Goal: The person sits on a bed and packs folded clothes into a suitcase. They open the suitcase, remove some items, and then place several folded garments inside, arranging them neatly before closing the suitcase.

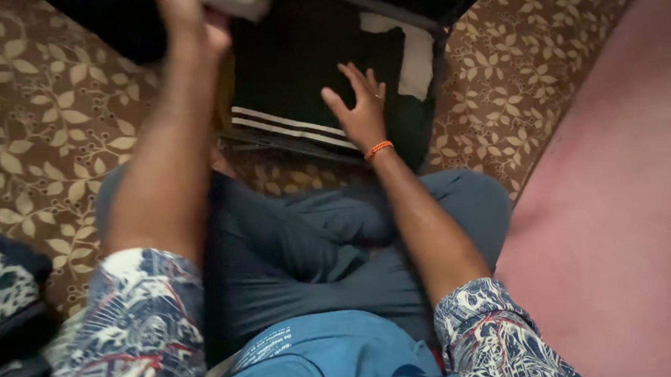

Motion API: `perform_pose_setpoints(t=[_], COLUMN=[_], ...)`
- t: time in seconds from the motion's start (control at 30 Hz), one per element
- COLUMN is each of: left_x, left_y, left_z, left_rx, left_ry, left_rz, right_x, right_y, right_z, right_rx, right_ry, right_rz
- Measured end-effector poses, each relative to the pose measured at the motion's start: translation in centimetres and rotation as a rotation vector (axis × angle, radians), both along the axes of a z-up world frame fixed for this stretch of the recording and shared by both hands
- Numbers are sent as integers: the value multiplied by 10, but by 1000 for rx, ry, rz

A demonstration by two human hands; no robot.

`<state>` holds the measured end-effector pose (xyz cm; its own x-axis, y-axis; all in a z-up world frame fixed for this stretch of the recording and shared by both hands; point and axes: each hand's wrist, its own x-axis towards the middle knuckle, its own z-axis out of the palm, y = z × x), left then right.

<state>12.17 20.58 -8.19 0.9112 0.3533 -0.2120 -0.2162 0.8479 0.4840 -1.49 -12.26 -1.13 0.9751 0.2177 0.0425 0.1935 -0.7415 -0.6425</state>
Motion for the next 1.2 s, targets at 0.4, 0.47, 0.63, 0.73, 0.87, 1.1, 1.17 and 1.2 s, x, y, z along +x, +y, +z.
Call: perform_pose_setpoints(t=[0.4,0.47,0.63,0.73,0.87,1.1,1.17,1.2], left_x=[-163,-172,-178,-176,-145,-111,-99,-96], left_y=[-241,-248,-237,-215,-175,-130,-110,-104], left_z=[-23,-26,-18,-22,-38,-40,-35,-33], left_rx=[-128,-74,-55,-18,67,1085,1355,1485], left_ry=[218,239,342,381,400,457,291,212], left_rz=[-322,-425,-431,-184,-22,-353,-377,-391], right_x=[8,23,58,69,64,69,77,78], right_y=[-44,-60,-97,-124,-159,-172,-171,-171], right_z=[-9,-26,-38,-24,-18,-67,-77,-80], right_rx=[1391,1181,1194,1157,1189,439,566,677], right_ry=[808,825,657,584,599,596,503,388], right_rz=[-66,-127,-156,-162,-203,-684,-619,-525])
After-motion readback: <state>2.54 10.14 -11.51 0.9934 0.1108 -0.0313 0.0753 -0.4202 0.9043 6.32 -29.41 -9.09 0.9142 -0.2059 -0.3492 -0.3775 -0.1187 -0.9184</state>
